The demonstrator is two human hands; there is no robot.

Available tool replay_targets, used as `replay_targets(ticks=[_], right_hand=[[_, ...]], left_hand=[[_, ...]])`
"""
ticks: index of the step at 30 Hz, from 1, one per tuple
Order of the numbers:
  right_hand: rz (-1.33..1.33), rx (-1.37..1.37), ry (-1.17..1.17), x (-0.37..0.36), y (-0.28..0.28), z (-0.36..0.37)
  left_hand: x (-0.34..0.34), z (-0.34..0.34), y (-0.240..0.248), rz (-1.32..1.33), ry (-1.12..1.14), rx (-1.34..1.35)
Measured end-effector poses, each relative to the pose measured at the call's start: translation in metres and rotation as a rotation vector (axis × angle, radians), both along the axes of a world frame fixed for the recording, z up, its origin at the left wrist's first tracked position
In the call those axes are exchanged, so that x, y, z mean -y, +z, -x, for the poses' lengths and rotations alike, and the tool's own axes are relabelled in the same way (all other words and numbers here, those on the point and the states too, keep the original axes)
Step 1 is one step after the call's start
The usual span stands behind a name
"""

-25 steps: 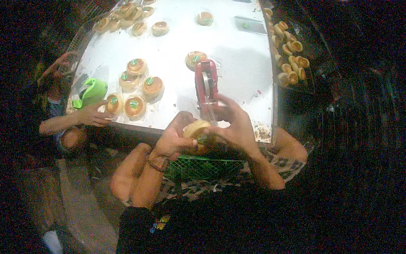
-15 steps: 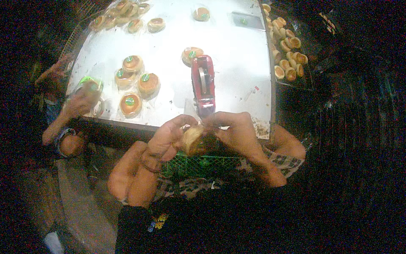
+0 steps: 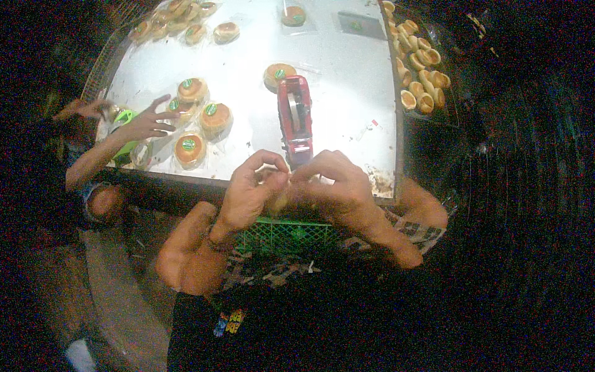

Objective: The person places small pastries into clear plastic bags and seals them using a handheld tape dispenser. The sealed pastries are placed on a white table. Other people are visible in the background performing similar tasks.

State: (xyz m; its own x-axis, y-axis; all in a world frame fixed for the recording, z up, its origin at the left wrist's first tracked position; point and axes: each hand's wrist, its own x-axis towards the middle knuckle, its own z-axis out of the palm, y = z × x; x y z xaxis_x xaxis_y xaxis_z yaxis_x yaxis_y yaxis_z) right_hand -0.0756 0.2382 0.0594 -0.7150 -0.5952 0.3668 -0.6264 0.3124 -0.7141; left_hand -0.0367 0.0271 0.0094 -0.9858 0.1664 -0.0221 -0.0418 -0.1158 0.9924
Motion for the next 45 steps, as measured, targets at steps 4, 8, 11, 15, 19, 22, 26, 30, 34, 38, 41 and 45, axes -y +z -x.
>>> replay_targets(ticks=[4,8,11,15,19,22,26,30,34,38,41,45], right_hand=[[0.115,0.139,-0.102,-0.004,-0.014,0.005],[0.204,0.392,-0.163,-0.001,-0.026,0.003],[0.161,0.292,-0.114,0.002,-0.028,0.005],[0.104,0.13,-0.084,0.001,-0.021,0.009],[0.113,0.092,-0.049,0.001,-0.014,0.007],[0.039,0.06,-0.078,0.001,-0.015,0.002],[-0.023,0.011,-0.148,-0.001,-0.025,-0.002],[0.119,0.3,-0.176,-0.003,-0.034,0.009],[0.107,0.226,-0.156,-0.01,-0.029,0.014],[0.032,0.121,-0.179,-0.012,-0.027,0.014],[0.068,0.026,-0.255,-0.004,-0.041,0.022],[0.195,-0.157,-0.342,0.001,-0.065,0.032]], left_hand=[[-0.003,-0.003,0.014,0.336,0.107,-0.343],[0.0,-0.009,0.017,0.418,0.15,-0.276],[0.001,-0.008,0.016,0.462,0.177,-0.384],[-0.005,-0.009,0.02,0.223,0.206,-0.082],[-0.015,-0.018,0.026,0.038,0.286,-0.02],[-0.011,-0.019,0.025,0.443,0.247,-0.399],[-0.01,-0.016,0.02,0.668,0.273,-0.603],[-0.015,0.004,0.016,0.485,0.216,-0.372],[-0.025,0.012,0.02,0.017,0.255,0.069],[-0.027,0.016,0.024,-0.044,0.287,-0.037],[-0.021,0.021,0.02,0.197,0.308,-0.222],[-0.018,0.032,-0.001,0.659,0.36,-0.711]])
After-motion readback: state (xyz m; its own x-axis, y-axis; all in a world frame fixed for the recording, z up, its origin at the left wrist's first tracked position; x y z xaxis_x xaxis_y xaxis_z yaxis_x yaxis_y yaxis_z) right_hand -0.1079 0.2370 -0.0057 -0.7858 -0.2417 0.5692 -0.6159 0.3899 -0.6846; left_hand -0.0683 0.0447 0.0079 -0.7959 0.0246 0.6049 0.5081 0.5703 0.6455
